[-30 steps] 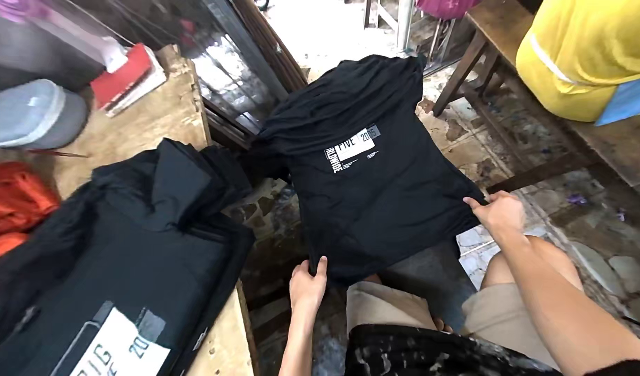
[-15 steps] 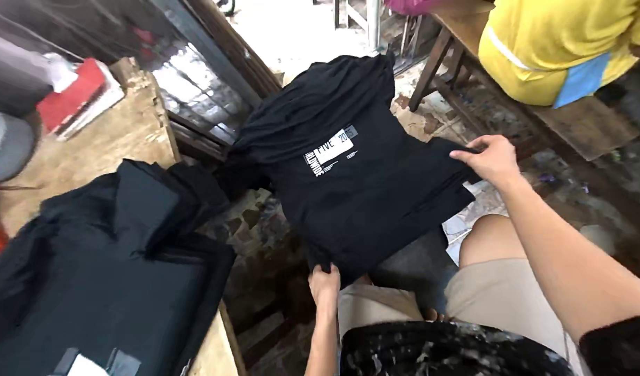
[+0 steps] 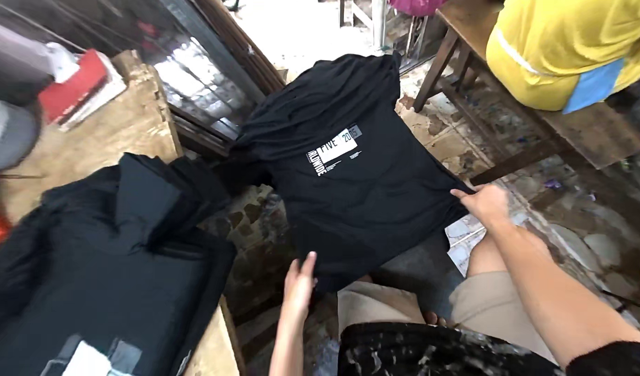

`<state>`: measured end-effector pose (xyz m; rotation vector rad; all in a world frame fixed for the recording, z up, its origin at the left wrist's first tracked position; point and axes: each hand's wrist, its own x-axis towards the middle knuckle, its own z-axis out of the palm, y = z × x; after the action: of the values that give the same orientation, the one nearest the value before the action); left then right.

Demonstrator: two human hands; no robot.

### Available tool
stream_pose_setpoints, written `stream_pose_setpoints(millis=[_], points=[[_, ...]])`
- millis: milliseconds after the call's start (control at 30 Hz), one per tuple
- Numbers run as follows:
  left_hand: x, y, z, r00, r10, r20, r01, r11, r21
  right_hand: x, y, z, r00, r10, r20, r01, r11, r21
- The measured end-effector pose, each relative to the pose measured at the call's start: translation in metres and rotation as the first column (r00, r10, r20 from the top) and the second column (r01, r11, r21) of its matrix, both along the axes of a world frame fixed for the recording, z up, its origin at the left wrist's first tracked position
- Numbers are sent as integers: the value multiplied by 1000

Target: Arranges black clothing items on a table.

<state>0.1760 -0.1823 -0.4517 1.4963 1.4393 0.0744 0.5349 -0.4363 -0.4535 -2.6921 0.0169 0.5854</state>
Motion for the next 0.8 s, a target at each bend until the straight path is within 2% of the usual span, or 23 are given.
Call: stream_pose_setpoints(millis=[67,100,133,167,200,233,267,300,333,367,400,433,467,533,600,667,733,800], points=[[9,0,9,924,-242,-296,282,954,101,3,0,17,997,-44,71,33,989,146],[12,1,23,916,-280,-287,330,933,142,6,2,27,991,-66,115,39,973,228],[11,2,36,952,-270,-141,294,936,196,10,5,36,984,-86,154,37,953,300],[10,3,44,972,-218,88,192,952,239,16,8,43,979,-104,175,36,936,351],[11,2,46,937,-124,328,46,971,234,23,10,47,976,-117,184,38,923,383],[15,-1,43,880,-18,475,-87,976,197,30,12,50,976,-120,182,39,918,395],[20,-6,35,880,58,471,-169,965,198,38,13,51,978,-111,177,35,922,387],[24,-13,23,948,85,306,-162,958,237,45,14,52,981,-92,168,25,930,367],[28,-20,5,997,48,60,-61,968,242,49,14,53,986,-66,154,9,939,343],[32,-29,-18,987,-22,-162,52,981,189,52,14,52,990,-36,138,-9,949,316],[36,-40,-43,950,-65,-305,95,992,84,52,13,50,992,-9,124,-28,955,296],[37,-51,-63,943,-41,-330,39,999,-11,50,13,47,994,1,106,-32,955,294],[35,-59,-79,965,69,-253,-89,994,-70,47,12,44,997,-10,71,-13,952,307],[30,-63,-80,934,355,-26,-354,921,-164,40,8,37,989,-87,-117,122,935,334],[23,-55,-58,869,464,172,-443,885,-148,40,0,25,927,-145,-346,272,895,353],[19,-33,-17,849,392,353,-390,917,-80,41,2,28,922,-81,-379,255,863,436],[17,-3,42,829,260,496,-289,957,-19,36,14,57,974,14,-228,128,792,597],[11,31,119,729,125,673,-248,965,89,23,29,114,1000,6,13,-14,627,779]])
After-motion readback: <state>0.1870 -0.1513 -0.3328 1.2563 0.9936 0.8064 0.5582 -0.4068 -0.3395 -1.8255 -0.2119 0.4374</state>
